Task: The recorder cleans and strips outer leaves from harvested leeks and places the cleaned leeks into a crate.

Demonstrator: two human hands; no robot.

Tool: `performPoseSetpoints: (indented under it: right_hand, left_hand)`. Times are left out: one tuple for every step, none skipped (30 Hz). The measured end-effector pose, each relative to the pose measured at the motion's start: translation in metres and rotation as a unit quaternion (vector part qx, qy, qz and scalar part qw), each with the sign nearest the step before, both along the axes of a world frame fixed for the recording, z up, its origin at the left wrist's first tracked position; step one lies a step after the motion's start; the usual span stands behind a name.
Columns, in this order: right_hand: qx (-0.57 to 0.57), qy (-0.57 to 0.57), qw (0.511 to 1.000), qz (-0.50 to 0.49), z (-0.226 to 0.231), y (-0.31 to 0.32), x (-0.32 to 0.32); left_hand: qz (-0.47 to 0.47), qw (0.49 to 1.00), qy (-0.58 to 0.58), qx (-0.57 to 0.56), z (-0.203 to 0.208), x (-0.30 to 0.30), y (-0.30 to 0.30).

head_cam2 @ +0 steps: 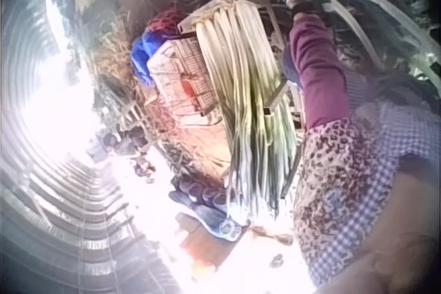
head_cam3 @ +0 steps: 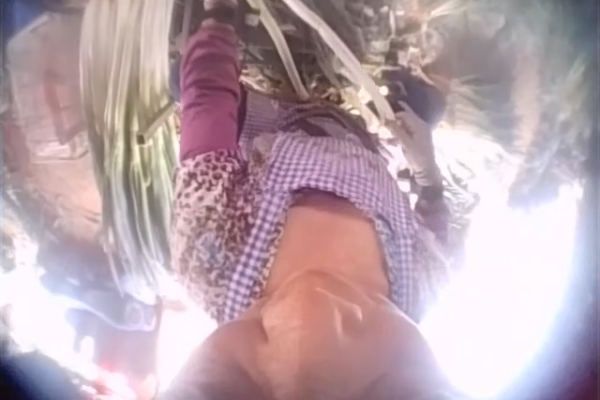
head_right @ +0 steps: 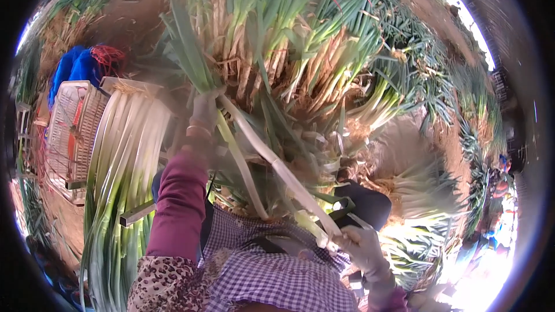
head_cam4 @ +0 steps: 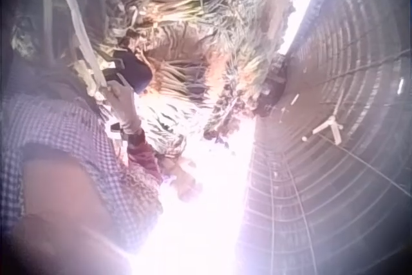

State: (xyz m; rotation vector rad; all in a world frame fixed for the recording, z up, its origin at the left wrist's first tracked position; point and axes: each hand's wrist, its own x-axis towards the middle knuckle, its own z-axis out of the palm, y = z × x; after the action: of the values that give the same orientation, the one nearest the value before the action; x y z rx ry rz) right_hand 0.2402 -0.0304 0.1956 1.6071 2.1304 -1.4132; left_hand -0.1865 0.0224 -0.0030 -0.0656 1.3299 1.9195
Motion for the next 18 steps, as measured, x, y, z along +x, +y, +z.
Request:
performPoseSetpoints:
  right_hand:
    - [-0.004, -0.034, 0.999, 0.001, -0.005, 0.005, 0.002]
    - [0.089, -0.001, 0.984, 0.152, -0.029, 0.021, 0.005]
    - [0.17, 0.085, 0.97, 0.149, -0.054, 0.03, -0.008]
    - [0.202, 0.027, 0.969, 0.142, -0.052, 0.036, -0.048]
    - [0.123, 0.146, 0.976, 0.105, -0.066, 0.044, -0.077]
    - [0.047, 0.256, 0.963, 0.061, -0.081, 0.053, -0.096]
    - [0.047, 0.256, 0.964, 0.059, -0.086, 0.058, -0.114]
    - [-0.095, 0.187, 0.977, 0.028, -0.09, 0.063, -0.131]
    - [-0.235, 0.113, 0.965, -0.007, -0.091, 0.065, -0.138]
    - [-0.237, 0.114, 0.965, -0.001, -0.095, 0.058, -0.136]
    - [-0.103, 0.157, 0.981, 0.054, -0.094, 0.041, -0.119]
    - [0.026, 0.202, 0.973, 0.109, -0.093, 0.024, -0.101]
    - [0.036, 0.198, 0.972, 0.121, -0.07, 0.012, -0.087]
    - [0.045, 0.199, 0.97, 0.133, -0.053, 0.009, -0.069]
    - [-0.035, 0.244, 0.969, 0.028, -0.066, 0.024, -0.003]
    - [-0.127, 0.286, 0.946, -0.085, -0.086, 0.035, 0.048]
    - [-0.129, 0.334, 0.925, -0.128, -0.05, 0.033, 0.021]
    - [-0.185, 0.293, 0.917, -0.199, -0.041, 0.041, -0.001]
  left_hand:
    - [-0.004, 1.0, -0.001, -0.001, -0.005, -0.001, 0.002]
    - [-0.012, 1.0, 0.023, 0.004, -0.009, -0.002, 0.004]
    - [-0.02, 0.999, 0.048, 0.006, -0.013, -0.001, 0.004]
    - [-0.019, 1.0, 0.021, -0.006, -0.004, 0.007, -0.002]
    - [-0.019, 1.0, 0.02, -0.005, 0.002, 0.012, -0.001]
    - [-0.025, 1.0, 0.007, 0.006, 0.006, 0.021, 0.007]
    - [-0.024, 1.0, -0.001, 0.011, 0.007, 0.024, 0.007]
    - [-0.025, 1.0, -0.001, 0.012, 0.007, 0.025, 0.009]
    - [0.003, 1.0, 0.0, 0.002, 0.007, 0.026, 0.012]
    - [0.039, 0.999, 0.004, -0.011, 0.004, 0.018, 0.013]
    - [0.047, 0.999, 0.005, -0.014, -0.003, 0.008, 0.011]
    - [0.074, 0.997, 0.017, -0.007, -0.016, -0.006, 0.002]
    - [0.099, 0.995, 0.028, 0.001, -0.026, -0.021, -0.008]
    - [0.108, 0.991, 0.048, -0.063, -0.026, -0.04, -0.02]
    - [0.091, 0.994, 0.04, -0.038, -0.007, -0.035, 0.0]
    - [0.068, 0.996, 0.05, 0.014, 0.002, -0.029, 0.016]
    - [0.058, 0.995, 0.072, 0.042, -0.003, -0.032, 0.008]
    - [0.049, 0.996, 0.074, 0.033, -0.008, -0.034, 0.001]
